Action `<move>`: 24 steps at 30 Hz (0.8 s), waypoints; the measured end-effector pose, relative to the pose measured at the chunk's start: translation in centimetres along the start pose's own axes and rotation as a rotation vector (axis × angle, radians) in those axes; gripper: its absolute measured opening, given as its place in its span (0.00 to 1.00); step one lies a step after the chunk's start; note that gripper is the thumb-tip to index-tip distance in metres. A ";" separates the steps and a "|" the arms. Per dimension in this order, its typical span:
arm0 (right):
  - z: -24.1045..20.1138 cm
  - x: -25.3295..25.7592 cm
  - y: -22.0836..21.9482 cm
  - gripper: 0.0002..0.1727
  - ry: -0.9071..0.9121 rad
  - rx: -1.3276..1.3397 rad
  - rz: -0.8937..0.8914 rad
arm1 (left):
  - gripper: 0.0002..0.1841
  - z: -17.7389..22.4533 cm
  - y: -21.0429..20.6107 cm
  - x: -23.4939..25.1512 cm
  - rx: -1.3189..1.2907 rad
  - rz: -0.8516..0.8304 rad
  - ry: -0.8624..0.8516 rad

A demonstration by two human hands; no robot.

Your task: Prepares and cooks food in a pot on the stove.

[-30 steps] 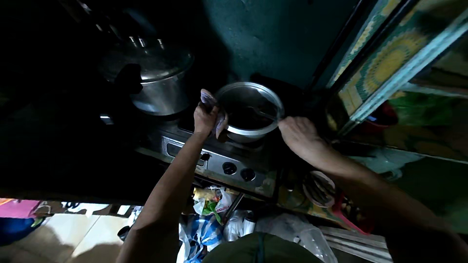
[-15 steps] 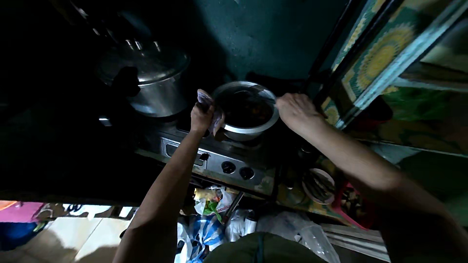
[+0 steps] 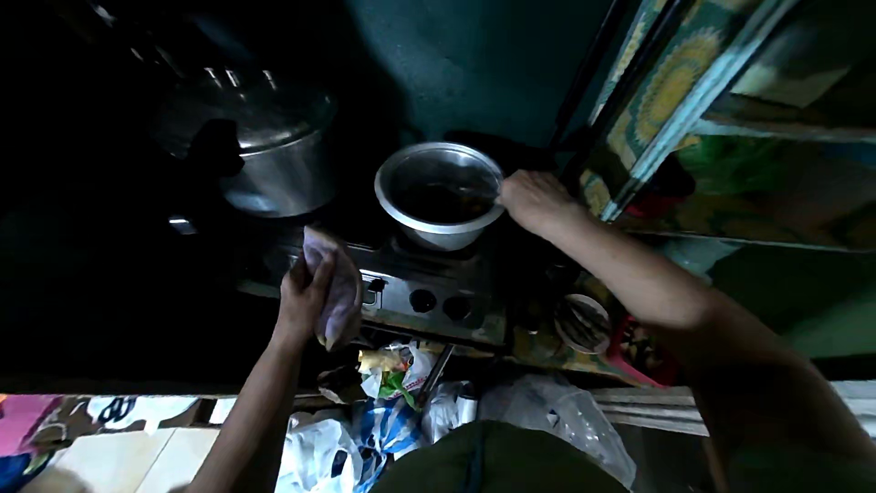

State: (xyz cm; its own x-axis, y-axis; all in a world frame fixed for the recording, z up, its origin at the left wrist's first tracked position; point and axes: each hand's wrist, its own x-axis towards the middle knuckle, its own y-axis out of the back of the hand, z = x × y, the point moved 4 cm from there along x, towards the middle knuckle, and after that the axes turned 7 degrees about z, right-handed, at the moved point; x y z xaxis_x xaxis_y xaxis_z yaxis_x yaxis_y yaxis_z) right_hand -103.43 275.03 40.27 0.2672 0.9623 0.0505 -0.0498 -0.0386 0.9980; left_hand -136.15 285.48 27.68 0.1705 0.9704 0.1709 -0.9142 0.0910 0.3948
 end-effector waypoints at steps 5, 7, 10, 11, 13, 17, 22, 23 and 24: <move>-0.5 -0.3 1.1 0.15 -0.030 -0.037 -0.025 | 0.24 -5.7 3.0 -7.3 0.069 -0.021 0.060; -0.3 -0.6 2.8 0.15 -0.060 -0.056 0.025 | 0.25 -7.8 4.5 -10.0 0.096 -0.010 0.113; -0.9 -1.2 3.4 0.15 -0.142 -0.087 0.019 | 0.24 -11.2 6.6 -13.1 0.104 -0.008 0.205; -1.5 -1.3 2.9 0.15 -0.171 -0.090 -0.016 | 0.25 -12.0 7.3 -13.8 0.097 -0.004 0.220; -2.2 -1.4 1.2 0.13 -0.177 -0.074 -0.069 | 0.25 -13.5 8.8 -14.9 0.129 0.002 0.212; -2.5 -2.8 3.1 0.13 -0.203 -0.077 -0.009 | 0.25 -14.6 11.3 -15.5 0.249 -0.018 0.188; -2.3 -4.3 2.9 0.16 -0.291 0.000 0.190 | 0.28 -14.8 10.4 -15.3 0.388 -0.143 0.162; -2.1 -4.1 1.7 0.15 -0.286 0.034 0.173 | 0.28 -14.6 9.7 -15.2 0.433 -0.192 0.161; -2.0 -3.9 0.6 0.15 -0.284 0.056 0.149 | 0.28 -14.4 9.0 -15.2 0.460 -0.241 0.158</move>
State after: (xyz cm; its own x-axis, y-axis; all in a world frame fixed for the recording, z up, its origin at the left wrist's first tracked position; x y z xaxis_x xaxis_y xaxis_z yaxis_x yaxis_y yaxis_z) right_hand -106.39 271.77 40.62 0.5189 0.8319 0.1968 -0.0575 -0.1957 0.9790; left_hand -152.30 274.81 15.64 0.2659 0.9591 -0.0968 -0.5947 0.2422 0.7666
